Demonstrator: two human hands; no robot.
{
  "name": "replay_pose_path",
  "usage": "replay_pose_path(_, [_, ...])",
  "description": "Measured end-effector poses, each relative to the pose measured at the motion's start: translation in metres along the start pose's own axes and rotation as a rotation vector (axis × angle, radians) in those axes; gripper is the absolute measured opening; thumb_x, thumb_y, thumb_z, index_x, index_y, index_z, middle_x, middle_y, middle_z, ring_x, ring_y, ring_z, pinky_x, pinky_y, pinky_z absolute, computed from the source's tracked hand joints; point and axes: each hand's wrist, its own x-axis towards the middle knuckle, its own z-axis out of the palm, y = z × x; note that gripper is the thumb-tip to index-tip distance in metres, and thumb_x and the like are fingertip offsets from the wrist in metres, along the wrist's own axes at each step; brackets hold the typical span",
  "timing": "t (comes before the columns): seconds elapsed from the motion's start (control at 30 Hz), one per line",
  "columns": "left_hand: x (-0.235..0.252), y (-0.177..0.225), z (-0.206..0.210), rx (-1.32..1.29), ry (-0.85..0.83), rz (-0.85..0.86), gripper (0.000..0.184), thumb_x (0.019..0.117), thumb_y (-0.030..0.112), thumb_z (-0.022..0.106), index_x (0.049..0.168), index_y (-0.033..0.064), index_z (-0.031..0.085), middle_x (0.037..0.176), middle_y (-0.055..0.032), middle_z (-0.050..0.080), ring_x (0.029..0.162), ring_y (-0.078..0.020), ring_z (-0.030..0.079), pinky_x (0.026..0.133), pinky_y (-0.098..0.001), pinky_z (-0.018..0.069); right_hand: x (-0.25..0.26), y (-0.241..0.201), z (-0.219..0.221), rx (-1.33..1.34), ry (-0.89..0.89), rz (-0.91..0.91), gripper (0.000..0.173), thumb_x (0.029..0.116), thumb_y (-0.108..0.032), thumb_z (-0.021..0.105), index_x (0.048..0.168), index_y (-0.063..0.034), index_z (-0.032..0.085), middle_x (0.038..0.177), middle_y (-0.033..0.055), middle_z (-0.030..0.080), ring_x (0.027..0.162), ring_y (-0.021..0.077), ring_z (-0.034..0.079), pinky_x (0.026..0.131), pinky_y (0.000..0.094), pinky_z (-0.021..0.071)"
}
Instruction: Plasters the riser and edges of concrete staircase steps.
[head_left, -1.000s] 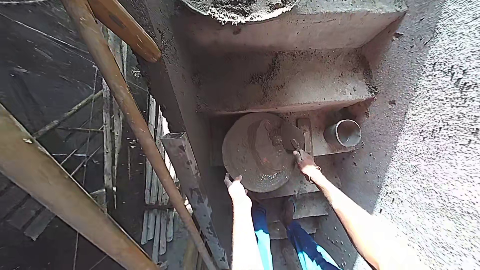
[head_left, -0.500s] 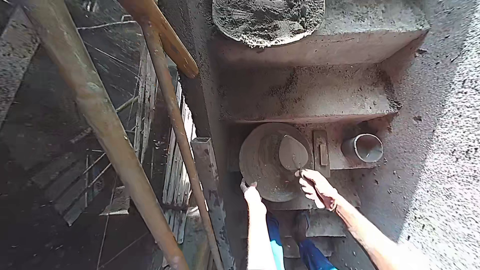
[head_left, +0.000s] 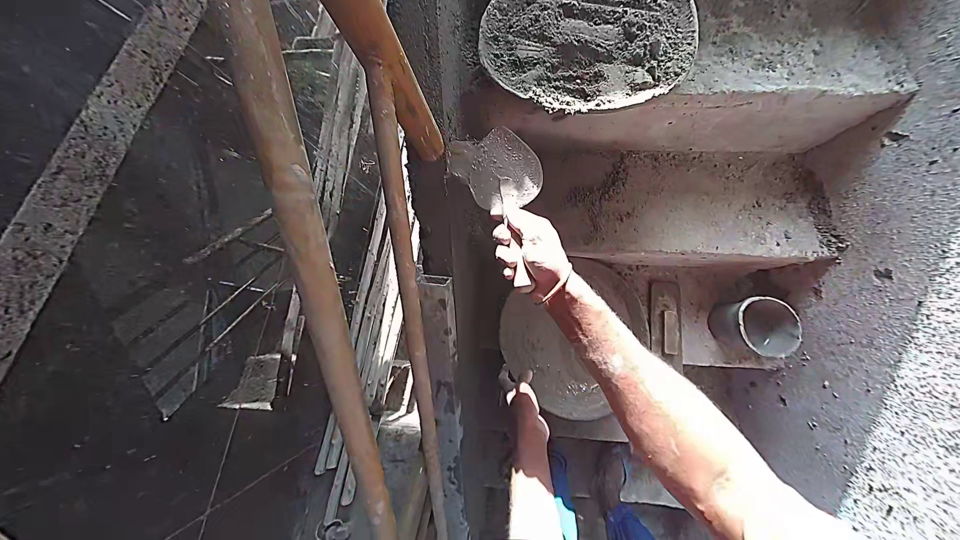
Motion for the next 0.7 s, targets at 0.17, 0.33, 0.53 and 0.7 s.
replay_pose_path(0.17, [0.002,0.005,0.003,0.033,-0.036,0.031,0.061,0.1032,0.022,0.056,0.159,0.0221,0.031,0.157,-0.018,0.04,0.143,-0.0419,0.038,0.102,-0.0735,0.0361,-0.048,-0.002,-0.062,-0.01,0.107,-0.029,0.035,0.1124,-0.033,0.036,0.124,-0.0096,0.059,0.069,0.0025,0.056,0.047,0.009,0.053,0.041,0.0223,0.0489])
replay_pose_path(0.33, [0.002,0.007,0.003,0.028,-0.035,0.001,0.06,0.1027,0.022,0.056,0.158,0.0248,0.032,0.154,-0.0191,0.043,0.139,-0.0424,0.042,0.099,-0.0732,0.0378,-0.114,0.052,-0.199,-0.739,0.364,0.29,0.03,0.1106,-0.035,0.043,0.112,-0.0082,0.056,0.065,0.0002,0.049,0.045,0.0126,0.048,0.043,0.0295,0.0465])
replay_pose_path(0.53, [0.004,0.006,0.007,0.035,-0.033,0.025,0.062,0.1024,0.02,0.056,0.159,0.0251,0.03,0.155,-0.0192,0.042,0.14,-0.0423,0.041,0.099,-0.0729,0.0392,-0.163,0.12,-0.284,-1.183,0.499,0.575,0.053,0.1113,-0.042,0.039,0.142,-0.0011,0.054,0.128,0.0242,0.064,0.115,0.0346,0.065,0.103,0.0527,0.0487])
replay_pose_path(0.7, [0.003,0.002,0.008,0.037,-0.028,0.031,0.061,0.1028,0.021,0.056,0.158,0.0247,0.03,0.154,-0.0199,0.042,0.138,-0.0426,0.043,0.098,-0.0717,0.0406,-0.166,0.167,-0.307,-0.274,0.419,0.61,0.037,0.1135,-0.039,0.032,0.11,-0.0105,0.056,0.061,-0.0011,0.044,0.04,0.0095,0.042,0.036,0.024,0.0401])
